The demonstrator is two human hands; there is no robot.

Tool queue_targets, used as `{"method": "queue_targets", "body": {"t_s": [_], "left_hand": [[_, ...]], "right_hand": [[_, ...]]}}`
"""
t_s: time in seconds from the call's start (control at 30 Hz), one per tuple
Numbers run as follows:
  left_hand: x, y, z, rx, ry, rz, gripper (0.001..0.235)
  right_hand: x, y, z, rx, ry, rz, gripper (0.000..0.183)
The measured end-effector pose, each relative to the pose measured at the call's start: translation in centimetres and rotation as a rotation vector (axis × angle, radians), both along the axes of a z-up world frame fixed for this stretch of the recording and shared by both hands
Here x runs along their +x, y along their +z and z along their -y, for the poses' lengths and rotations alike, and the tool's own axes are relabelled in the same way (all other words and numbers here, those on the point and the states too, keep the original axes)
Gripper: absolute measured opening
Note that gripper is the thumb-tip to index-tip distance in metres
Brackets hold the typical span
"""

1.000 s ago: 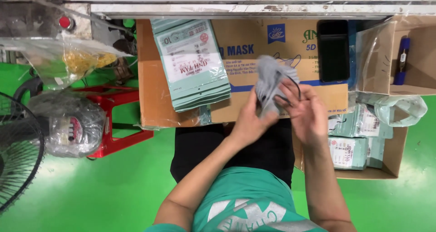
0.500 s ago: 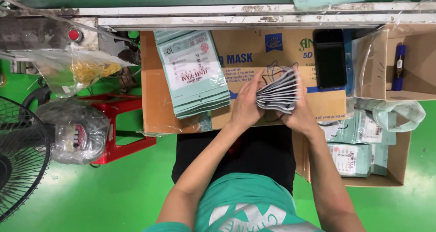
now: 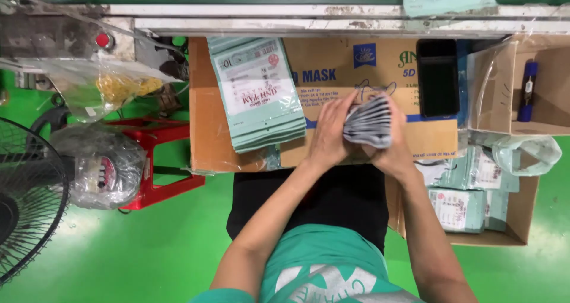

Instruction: The recorder is picking up face masks from a conveyor belt, stacking them, and placing them into individual plastic packaging bags.

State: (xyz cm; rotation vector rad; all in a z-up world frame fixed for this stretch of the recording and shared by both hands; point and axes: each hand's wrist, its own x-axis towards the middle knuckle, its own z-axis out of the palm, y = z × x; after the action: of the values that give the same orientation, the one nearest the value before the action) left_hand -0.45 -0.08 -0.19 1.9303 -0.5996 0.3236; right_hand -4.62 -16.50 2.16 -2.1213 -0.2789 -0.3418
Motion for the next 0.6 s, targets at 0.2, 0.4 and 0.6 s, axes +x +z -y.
{"method": "queue_targets", "body": {"t_s": [0.2, 0.4, 0.6], "left_hand": [[-1.1, -1.6, 0.4, -0.087, -0.006, -0.419, 0.083], [-1.4, 3.1, -6.1, 0.166, 0.043, 0.119, 0.046], [2.2, 3.4, -15.7, 0.553, 0.090, 0.061, 0.016]], "right_hand": [[-0.7, -5.7, 0.5, 0.342, 0.014, -0.125, 0.046], [-0.1, -8.8, 1.6, 0.357, -0.441, -0.148, 0.022], [2.5, -8.8, -0.2, 0.644, -0.262, 0.016, 0.010]]}}
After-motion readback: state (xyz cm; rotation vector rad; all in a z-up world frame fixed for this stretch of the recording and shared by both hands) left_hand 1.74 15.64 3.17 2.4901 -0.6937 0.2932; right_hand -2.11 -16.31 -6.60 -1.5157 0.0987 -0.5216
